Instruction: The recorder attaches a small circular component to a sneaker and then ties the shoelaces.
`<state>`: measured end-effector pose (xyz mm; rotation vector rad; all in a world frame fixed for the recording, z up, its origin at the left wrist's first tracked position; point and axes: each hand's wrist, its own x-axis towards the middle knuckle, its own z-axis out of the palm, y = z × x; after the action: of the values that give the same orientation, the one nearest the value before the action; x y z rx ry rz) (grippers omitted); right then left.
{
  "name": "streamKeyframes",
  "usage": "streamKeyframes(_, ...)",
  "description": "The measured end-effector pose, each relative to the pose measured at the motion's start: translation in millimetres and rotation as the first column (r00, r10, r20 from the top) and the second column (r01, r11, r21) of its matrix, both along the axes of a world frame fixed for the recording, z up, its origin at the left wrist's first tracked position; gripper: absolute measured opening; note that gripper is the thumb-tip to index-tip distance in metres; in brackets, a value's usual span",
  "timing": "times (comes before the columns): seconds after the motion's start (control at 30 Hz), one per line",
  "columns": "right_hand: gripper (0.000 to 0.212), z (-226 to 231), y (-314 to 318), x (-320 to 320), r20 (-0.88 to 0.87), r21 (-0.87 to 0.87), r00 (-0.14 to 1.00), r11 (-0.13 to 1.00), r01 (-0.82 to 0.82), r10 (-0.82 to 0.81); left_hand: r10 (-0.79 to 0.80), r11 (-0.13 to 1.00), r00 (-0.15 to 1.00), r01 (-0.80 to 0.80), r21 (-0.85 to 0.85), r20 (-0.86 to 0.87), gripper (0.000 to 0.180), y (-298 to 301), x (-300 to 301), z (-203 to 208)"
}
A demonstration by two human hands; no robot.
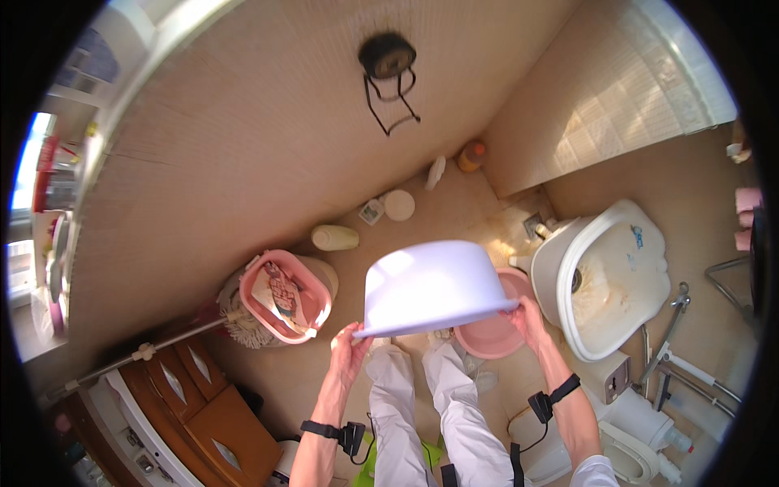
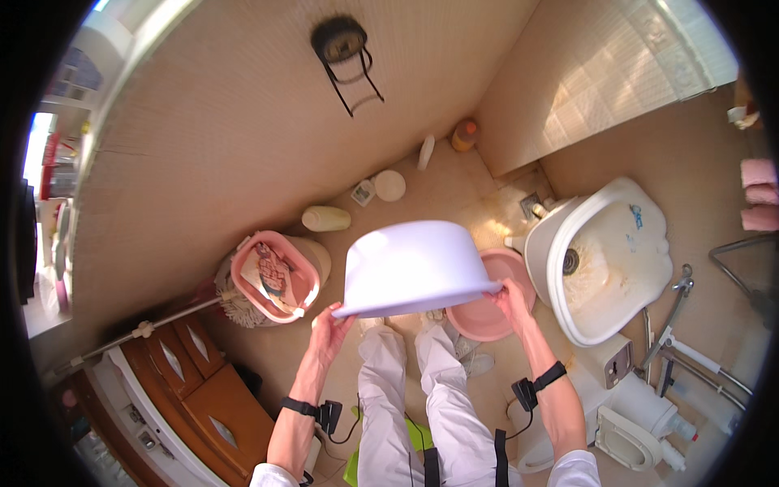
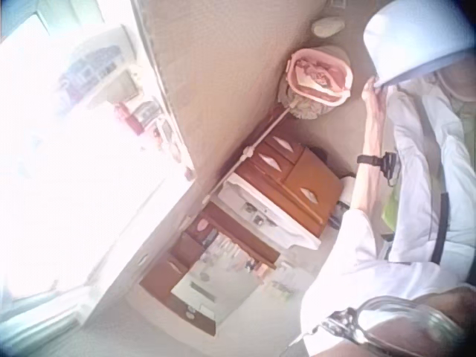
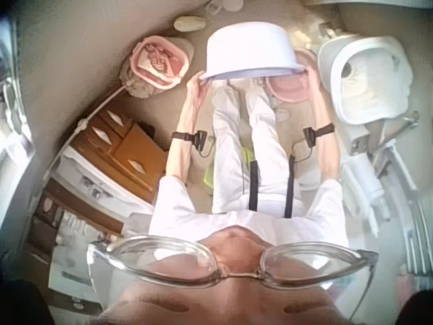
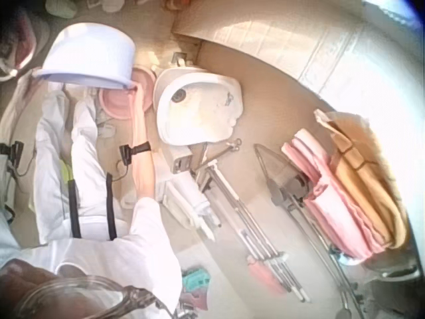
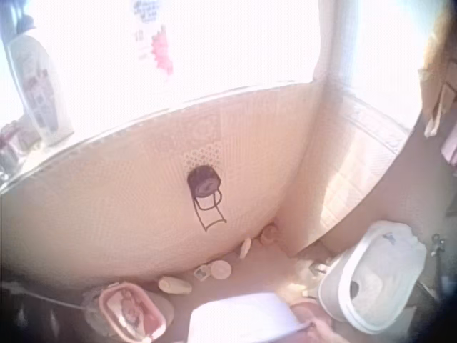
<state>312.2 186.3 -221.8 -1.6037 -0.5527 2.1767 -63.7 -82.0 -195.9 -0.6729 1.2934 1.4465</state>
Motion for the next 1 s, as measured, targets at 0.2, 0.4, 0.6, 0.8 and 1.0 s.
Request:
streamKeyframes(0.2, 0.051, 118.3, 10.6, 10.3, 0.072, 0.253, 0.992, 0.960, -0.122, 0.107, -0.047, 0.999, 0.989, 0.043, -0.028, -0.138, 0.048, 17.4, 17.0, 133.1)
streamKeyframes(0.4, 0.062, 229.8, 59.2, 10.9, -0.089, 0.258, 0.977, 0.952, -0.168, 0.196, -0.217, 0.908, 0.962, 0.262, 0.326, -0.168, 0.054, 59.0, 15.6, 276.8)
streamKeyframes(0.6, 0.045, 314.8, 96.3, -18.8, 0.105, 0.363, 0.967, 0.897, -0.253, 0.231, -0.250, 0.846, 0.929, 0.347, 0.405, -0.274, 0.069, 78.9, 11.5, 332.6)
streamKeyframes(0.8, 0.030, 362.7, 117.8, -54.6, 0.255, 0.476, 0.959, 0.847, -0.238, 0.126, -0.248, 0.819, 0.888, 0.406, 0.406, -0.388, 0.078, 91.4, 5.3, 351.1)
streamKeyframes(1.0, 0.028, 348.0, 132.9, -70.2, 0.393, 0.504, 0.917, 0.817, -0.279, 0.071, -0.295, 0.782, 0.828, 0.496, 0.377, -0.478, 0.078, 98.8, -15.0, 328.3)
